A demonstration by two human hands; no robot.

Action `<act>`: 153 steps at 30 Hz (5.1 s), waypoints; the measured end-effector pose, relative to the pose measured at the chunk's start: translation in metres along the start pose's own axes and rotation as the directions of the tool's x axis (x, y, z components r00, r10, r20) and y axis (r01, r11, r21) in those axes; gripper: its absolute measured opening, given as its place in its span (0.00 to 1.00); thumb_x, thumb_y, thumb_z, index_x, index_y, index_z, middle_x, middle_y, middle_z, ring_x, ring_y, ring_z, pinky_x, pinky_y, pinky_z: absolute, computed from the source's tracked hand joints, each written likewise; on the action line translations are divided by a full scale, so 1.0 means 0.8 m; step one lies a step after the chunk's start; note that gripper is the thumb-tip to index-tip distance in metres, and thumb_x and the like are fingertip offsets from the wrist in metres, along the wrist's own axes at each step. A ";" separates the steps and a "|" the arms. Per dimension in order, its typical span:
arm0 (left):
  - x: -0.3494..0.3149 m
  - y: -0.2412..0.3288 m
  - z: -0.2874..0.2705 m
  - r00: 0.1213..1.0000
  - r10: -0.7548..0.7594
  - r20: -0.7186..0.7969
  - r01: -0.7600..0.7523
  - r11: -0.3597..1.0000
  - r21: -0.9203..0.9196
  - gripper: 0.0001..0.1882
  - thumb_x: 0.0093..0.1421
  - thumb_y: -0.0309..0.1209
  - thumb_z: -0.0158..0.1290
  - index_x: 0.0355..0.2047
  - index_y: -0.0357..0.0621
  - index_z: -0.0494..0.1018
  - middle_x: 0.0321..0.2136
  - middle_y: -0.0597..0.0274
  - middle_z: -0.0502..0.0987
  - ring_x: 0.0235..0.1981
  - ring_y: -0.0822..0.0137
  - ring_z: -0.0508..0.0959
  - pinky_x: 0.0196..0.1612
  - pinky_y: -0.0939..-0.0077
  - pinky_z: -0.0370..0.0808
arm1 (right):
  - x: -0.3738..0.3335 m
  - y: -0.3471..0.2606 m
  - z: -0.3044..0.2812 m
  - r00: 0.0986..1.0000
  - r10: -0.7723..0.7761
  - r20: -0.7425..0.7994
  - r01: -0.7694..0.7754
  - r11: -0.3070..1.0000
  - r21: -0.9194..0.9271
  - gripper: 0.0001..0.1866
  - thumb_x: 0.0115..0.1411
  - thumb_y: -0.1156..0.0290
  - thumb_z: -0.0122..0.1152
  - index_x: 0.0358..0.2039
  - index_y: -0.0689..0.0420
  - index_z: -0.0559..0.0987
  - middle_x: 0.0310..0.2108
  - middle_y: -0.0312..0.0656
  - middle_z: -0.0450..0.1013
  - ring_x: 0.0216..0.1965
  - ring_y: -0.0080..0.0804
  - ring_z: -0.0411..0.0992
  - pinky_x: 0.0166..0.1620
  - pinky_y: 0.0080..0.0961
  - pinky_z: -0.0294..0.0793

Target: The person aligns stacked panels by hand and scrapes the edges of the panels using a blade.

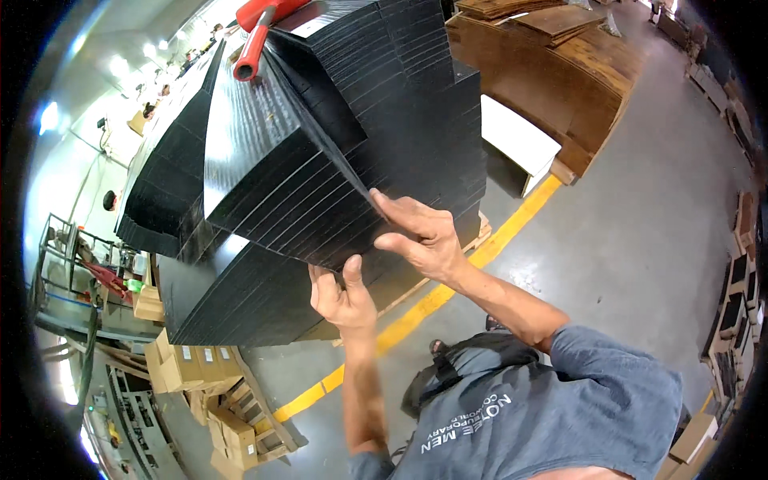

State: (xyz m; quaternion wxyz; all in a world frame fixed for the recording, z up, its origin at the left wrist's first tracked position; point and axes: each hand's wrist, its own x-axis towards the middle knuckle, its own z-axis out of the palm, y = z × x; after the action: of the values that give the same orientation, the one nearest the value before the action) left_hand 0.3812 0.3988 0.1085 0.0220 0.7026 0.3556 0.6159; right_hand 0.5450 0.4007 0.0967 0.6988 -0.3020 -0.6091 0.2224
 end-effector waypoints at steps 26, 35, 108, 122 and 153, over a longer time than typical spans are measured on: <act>-0.009 0.059 0.012 0.919 -0.390 -0.054 0.380 0.915 -0.138 0.21 0.68 0.26 0.54 0.57 0.26 0.68 0.50 0.52 0.77 0.47 0.64 0.77 0.52 0.72 0.74 | 0.008 -0.024 -0.010 0.945 -0.310 -0.105 0.280 0.932 -0.232 0.29 0.55 0.72 0.70 0.56 0.67 0.75 0.54 0.54 0.75 0.42 0.50 0.76 0.43 0.35 0.79; 0.064 0.090 0.000 0.941 -0.229 -0.250 0.188 0.966 -0.178 0.21 0.69 0.34 0.48 0.54 0.28 0.69 0.44 0.53 0.77 0.42 0.66 0.75 0.47 0.72 0.73 | 0.052 -0.075 -0.037 0.950 -0.311 -0.008 0.307 0.942 -0.133 0.28 0.54 0.72 0.69 0.57 0.66 0.76 0.54 0.54 0.75 0.52 0.49 0.74 0.55 0.39 0.73; -0.135 0.022 -0.081 0.888 -0.459 0.034 0.426 0.792 -0.437 0.20 0.66 0.29 0.57 0.56 0.33 0.74 0.50 0.50 0.81 0.48 0.68 0.80 0.53 0.74 0.75 | -0.142 -0.017 0.045 0.938 0.203 -0.279 -0.206 0.978 0.020 0.18 0.65 0.69 0.64 0.51 0.67 0.80 0.36 0.33 0.78 0.36 0.17 0.71 0.40 0.16 0.70; -0.407 -0.038 -0.238 0.338 -0.828 0.447 0.936 0.345 -0.070 0.12 0.64 0.31 0.56 0.43 0.36 0.80 0.31 0.64 0.83 0.31 0.77 0.76 0.37 0.77 0.75 | -0.412 0.024 0.036 0.477 0.860 0.180 -0.762 0.507 -0.402 0.14 0.63 0.69 0.63 0.44 0.66 0.83 0.35 0.44 0.82 0.36 0.25 0.77 0.41 0.25 0.76; 0.008 -0.259 -0.547 0.943 -0.235 0.236 -0.026 0.654 0.756 0.35 0.47 0.19 0.51 0.60 0.32 0.66 0.63 0.41 0.65 0.66 0.42 0.62 0.69 0.48 0.57 | -0.443 0.045 0.092 0.544 0.803 0.245 -0.563 0.565 -0.603 0.16 0.61 0.64 0.65 0.46 0.59 0.84 0.35 0.51 0.82 0.31 0.35 0.80 0.40 0.32 0.79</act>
State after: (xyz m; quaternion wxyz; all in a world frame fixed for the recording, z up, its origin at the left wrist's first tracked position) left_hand -0.1025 0.3789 0.1219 -0.1773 0.7151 0.6095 0.2927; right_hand 0.4178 0.1970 -0.1769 0.2755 -0.6079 -0.6250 0.4049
